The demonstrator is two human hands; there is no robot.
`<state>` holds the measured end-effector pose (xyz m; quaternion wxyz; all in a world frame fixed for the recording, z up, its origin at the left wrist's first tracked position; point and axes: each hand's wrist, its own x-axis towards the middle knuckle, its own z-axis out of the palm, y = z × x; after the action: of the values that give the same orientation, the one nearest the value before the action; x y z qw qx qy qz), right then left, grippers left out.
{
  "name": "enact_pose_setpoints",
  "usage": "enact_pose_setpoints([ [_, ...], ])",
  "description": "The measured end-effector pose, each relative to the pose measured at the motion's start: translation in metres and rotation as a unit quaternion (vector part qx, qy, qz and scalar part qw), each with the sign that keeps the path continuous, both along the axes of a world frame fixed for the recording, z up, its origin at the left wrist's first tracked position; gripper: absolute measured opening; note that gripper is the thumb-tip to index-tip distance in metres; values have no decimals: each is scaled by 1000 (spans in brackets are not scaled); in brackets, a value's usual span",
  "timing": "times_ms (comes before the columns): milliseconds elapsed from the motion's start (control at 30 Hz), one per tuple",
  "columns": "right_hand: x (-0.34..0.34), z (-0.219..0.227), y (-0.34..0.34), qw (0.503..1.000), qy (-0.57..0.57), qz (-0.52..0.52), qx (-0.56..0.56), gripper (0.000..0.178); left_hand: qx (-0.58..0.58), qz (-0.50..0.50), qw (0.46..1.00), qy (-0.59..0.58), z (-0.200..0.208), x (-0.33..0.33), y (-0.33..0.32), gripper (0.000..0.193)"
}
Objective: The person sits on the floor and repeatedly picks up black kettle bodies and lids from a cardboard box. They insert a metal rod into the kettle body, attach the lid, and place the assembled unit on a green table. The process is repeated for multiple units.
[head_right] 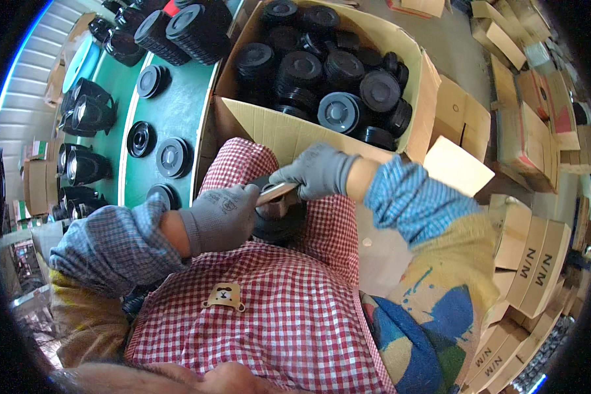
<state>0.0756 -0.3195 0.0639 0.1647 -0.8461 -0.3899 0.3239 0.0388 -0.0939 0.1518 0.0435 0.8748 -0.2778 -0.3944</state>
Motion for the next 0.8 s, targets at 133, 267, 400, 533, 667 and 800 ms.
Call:
enact_pose_setpoints([
  [133,-28,10,11,995,-29,-88,23,62,-107,34,993,37,-13,21,19,38],
  [267,-32,20,1,992,47,-112,38,69,-230,-87,969,12,-40,44,27,36],
  [400,5,-1,-16,986,23,26,161,75,-200,-104,974,11,-29,43,14,34],
  [533,-2,-32,-10,958,64,-57,274,88,-240,-101,965,17,-44,59,20,31],
  [667,-18,-47,4,912,115,-139,369,83,-258,-116,958,42,-73,89,36,28],
  [800,-47,-26,23,909,68,-173,374,72,-365,-116,924,-13,-109,117,27,27],
])
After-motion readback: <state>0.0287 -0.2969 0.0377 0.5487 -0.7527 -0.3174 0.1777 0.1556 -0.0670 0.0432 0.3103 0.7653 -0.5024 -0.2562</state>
